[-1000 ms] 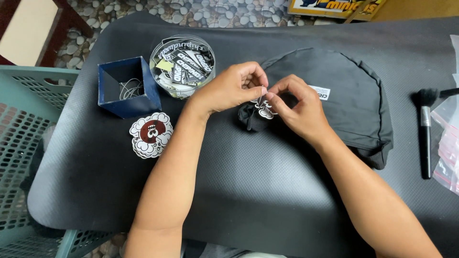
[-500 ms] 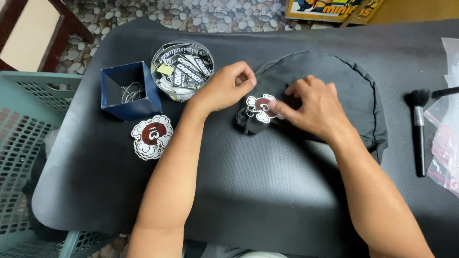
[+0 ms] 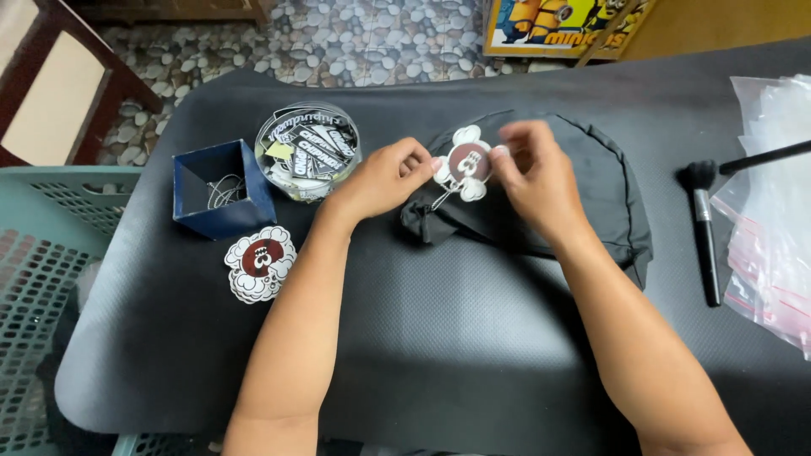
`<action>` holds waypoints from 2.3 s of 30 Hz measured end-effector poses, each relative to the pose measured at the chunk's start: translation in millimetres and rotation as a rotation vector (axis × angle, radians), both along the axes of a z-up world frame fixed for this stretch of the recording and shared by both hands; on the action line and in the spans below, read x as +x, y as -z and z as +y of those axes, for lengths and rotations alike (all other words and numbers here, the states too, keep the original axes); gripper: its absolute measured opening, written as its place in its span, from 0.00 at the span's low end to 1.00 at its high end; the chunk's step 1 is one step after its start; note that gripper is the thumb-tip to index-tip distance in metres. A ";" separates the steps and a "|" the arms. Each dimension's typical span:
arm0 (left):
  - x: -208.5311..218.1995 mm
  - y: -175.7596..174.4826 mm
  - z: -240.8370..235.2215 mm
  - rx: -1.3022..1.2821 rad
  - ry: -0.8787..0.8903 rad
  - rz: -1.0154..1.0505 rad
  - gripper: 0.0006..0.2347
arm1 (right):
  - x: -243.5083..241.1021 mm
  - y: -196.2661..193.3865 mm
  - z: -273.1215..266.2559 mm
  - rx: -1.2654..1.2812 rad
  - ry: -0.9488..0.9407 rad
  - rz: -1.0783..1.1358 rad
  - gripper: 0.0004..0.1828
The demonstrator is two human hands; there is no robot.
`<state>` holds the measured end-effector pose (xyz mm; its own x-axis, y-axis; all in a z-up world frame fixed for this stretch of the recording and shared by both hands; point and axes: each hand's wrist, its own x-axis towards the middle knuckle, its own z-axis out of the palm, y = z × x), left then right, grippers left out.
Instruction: The person attaches a decorative bear-shaped charm to the zipper pull of a black bag. They then use a brush to dust the bag's surface and place the bag into a clear plastic bag.
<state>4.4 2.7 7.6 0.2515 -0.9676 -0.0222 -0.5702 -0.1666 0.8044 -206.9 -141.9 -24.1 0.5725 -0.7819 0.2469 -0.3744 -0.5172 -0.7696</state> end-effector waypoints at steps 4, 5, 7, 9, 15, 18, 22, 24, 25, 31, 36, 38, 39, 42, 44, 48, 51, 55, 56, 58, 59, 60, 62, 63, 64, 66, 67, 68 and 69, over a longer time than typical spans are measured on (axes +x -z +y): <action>1.3 16.7 -3.4 -0.026 0.005 -0.169 0.16 | -9.1 -8.8 -8.0 -0.286 0.050 0.005 0.28; -0.6 16.5 -1.5 0.003 0.011 -0.207 0.17 | -11.2 -8.8 -11.4 -0.284 0.039 -0.034 0.25; -6.2 12.5 0.5 0.021 0.011 -0.244 0.18 | -19.5 -10.5 -20.8 -0.293 0.022 -0.072 0.21; -10.7 3.5 0.7 0.133 -0.014 -0.220 0.25 | -29.4 -12.1 -32.1 -0.302 0.042 0.182 0.18; -2.7 26.7 -6.1 0.098 -0.023 -0.280 0.25 | -110.4 7.8 -45.6 -0.538 0.315 0.586 0.32; 8.0 46.0 -13.2 0.088 0.014 -0.274 0.22 | -125.4 22.3 -34.7 -0.318 0.307 0.669 0.30; 18.8 54.4 -11.2 0.104 0.075 -0.219 0.21 | -136.3 22.6 -18.2 -0.359 0.244 0.532 0.22; 16.6 45.0 -7.7 0.280 0.158 -0.284 0.22 | -144.8 24.7 -8.9 -0.422 0.163 0.542 0.16; 12.1 33.1 -4.1 0.280 0.163 -0.286 0.22 | -153.6 24.5 -5.5 -0.419 0.168 0.542 0.16; -40.9 22.2 -12.6 -0.132 0.019 -0.662 0.20 | -216.8 21.3 10.4 -0.737 0.444 0.515 0.21; -128.4 27.8 -36.8 -0.257 0.247 -0.845 0.36 | -247.5 67.9 -7.0 -0.656 0.563 0.629 0.26; -142.2 40.7 -43.1 -0.070 0.300 -0.829 0.37 | -250.4 73.7 -14.5 -0.640 0.570 0.626 0.24; -149.1 47.1 -45.5 0.124 0.347 -0.809 0.38 | -251.7 76.6 -18.0 -0.621 0.571 0.622 0.21; -153.7 36.5 -38.8 0.170 0.342 -0.808 0.38 | -252.2 68.3 -13.4 -0.563 0.561 0.581 0.16; -156.7 31.7 -35.4 0.167 0.311 -0.853 0.39 | -249.8 67.3 -15.6 -0.575 0.580 0.525 0.13; -162.2 21.7 -11.6 0.020 0.235 -0.865 0.39 | -241.1 18.0 14.7 -0.286 0.583 0.283 0.15; -146.0 19.7 32.8 -0.200 0.206 -0.795 0.34 | -243.1 -1.5 24.9 -0.170 0.526 0.172 0.15; -127.5 21.3 95.8 -0.346 0.062 -0.741 0.29 | -225.8 -27.6 56.4 -0.165 0.489 0.133 0.13; -126.5 17.6 109.9 -0.306 0.029 -0.683 0.29 | -215.2 -36.0 68.3 -0.268 0.394 0.059 0.11; -124.6 22.4 126.5 -0.262 -0.002 -0.627 0.30 | -193.3 -44.6 87.2 -0.367 0.301 -0.018 0.10; -123.7 30.7 129.4 -0.295 -0.003 -0.637 0.29 | -181.9 -45.0 94.6 -0.442 0.176 -0.046 0.10; -122.4 38.4 131.8 -0.331 -0.008 -0.646 0.28 | -169.5 -47.0 100.6 -0.520 0.047 -0.074 0.11; -124.6 46.0 133.8 -0.365 -0.024 -0.662 0.25 | -160.6 -37.7 99.7 -0.487 -0.023 -0.043 0.11; -125.1 49.6 134.8 -0.399 -0.038 -0.676 0.23 | -155.4 -33.3 99.2 -0.453 -0.093 -0.010 0.11; -124.6 52.2 134.1 -0.402 -0.043 -0.676 0.23 | -162.7 -23.8 83.4 -0.457 -0.096 -0.010 0.11; -123.2 57.6 132.3 -0.426 -0.061 -0.669 0.21 | -176.0 -5.3 50.7 -0.794 0.409 0.456 0.15; -124.0 56.4 134.4 -0.429 -0.068 -0.668 0.21 | -172.7 -15.3 60.2 -0.800 0.404 0.455 0.15; -124.3 54.5 134.8 -0.425 -0.069 -0.667 0.21 | -169.1 -26.0 68.4 -0.758 0.286 0.243 0.13; -124.9 52.9 134.7 -0.422 -0.069 -0.666 0.21 | -165.9 -36.4 76.2 -0.710 0.167 0.034 0.11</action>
<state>-120.5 137.5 -45.3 0.1429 -0.8424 0.5195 -0.9534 0.0237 0.3007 -372.7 -65.7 12.3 0.4762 -0.5176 0.7108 -0.5095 -0.8213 -0.2567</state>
